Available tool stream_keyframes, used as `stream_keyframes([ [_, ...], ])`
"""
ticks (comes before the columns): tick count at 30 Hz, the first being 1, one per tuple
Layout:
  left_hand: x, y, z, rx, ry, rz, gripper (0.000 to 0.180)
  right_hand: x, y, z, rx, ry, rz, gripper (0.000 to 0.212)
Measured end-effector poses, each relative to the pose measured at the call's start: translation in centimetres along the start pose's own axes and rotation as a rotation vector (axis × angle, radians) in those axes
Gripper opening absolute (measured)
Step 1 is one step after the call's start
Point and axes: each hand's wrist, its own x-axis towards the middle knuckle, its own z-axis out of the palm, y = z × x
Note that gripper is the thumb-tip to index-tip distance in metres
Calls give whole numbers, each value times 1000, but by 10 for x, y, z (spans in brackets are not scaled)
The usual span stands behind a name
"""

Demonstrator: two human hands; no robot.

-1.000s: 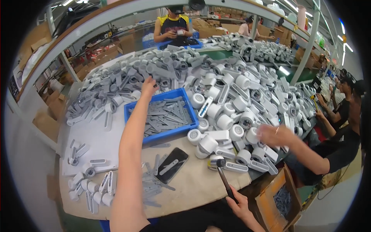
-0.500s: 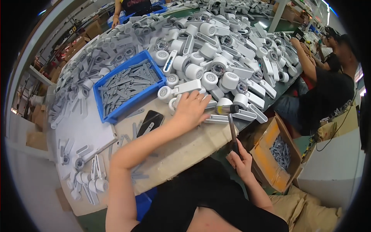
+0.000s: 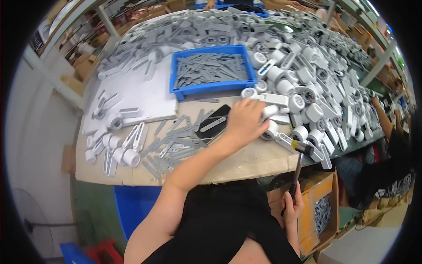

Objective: The person assembles white plastic housings by inserting metal strips into them, tapping the metal strips into place with a small mallet.

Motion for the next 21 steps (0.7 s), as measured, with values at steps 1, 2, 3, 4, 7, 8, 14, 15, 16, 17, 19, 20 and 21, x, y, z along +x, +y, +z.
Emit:
stream_keyframes([
  [1,-21,-3,-19,-126,6,-144,31,1,-1,3,23,39,16,49],
  [2,-43,-4,-34,-258,14,-282,32,4,-11,8,27,21,15,49],
  [3,-67,-7,-42,-375,11,-411,33,8,-27,18,189,-4,49,48],
  [4,-92,-11,-45,-499,10,-538,34,11,-37,25,347,-25,86,47],
  [7,-150,-27,-56,-377,-20,-595,30,17,-39,40,279,-58,115,46],
  [8,-163,-34,-58,-275,-40,-535,28,18,-33,41,211,-93,94,47],
  [14,-175,-88,-100,87,-17,-399,31,27,-33,55,73,-247,82,49],
  [15,-168,-105,-105,232,3,-446,33,27,-31,57,68,-256,84,49],
  [16,-157,-116,-112,376,30,-475,36,25,-33,54,26,-260,22,48],
  [17,-157,-130,-114,382,35,-480,36,26,-31,54,-15,-275,-30,47],
  [19,-168,-159,-113,530,-207,-569,41,26,-28,58,-5,-313,-20,47],
  [20,-171,-164,-112,524,-208,-565,41,25,-25,58,-52,-315,-56,47],
  [21,-175,-168,-111,420,-256,-597,41,25,-24,58,-54,-308,-56,47],
])
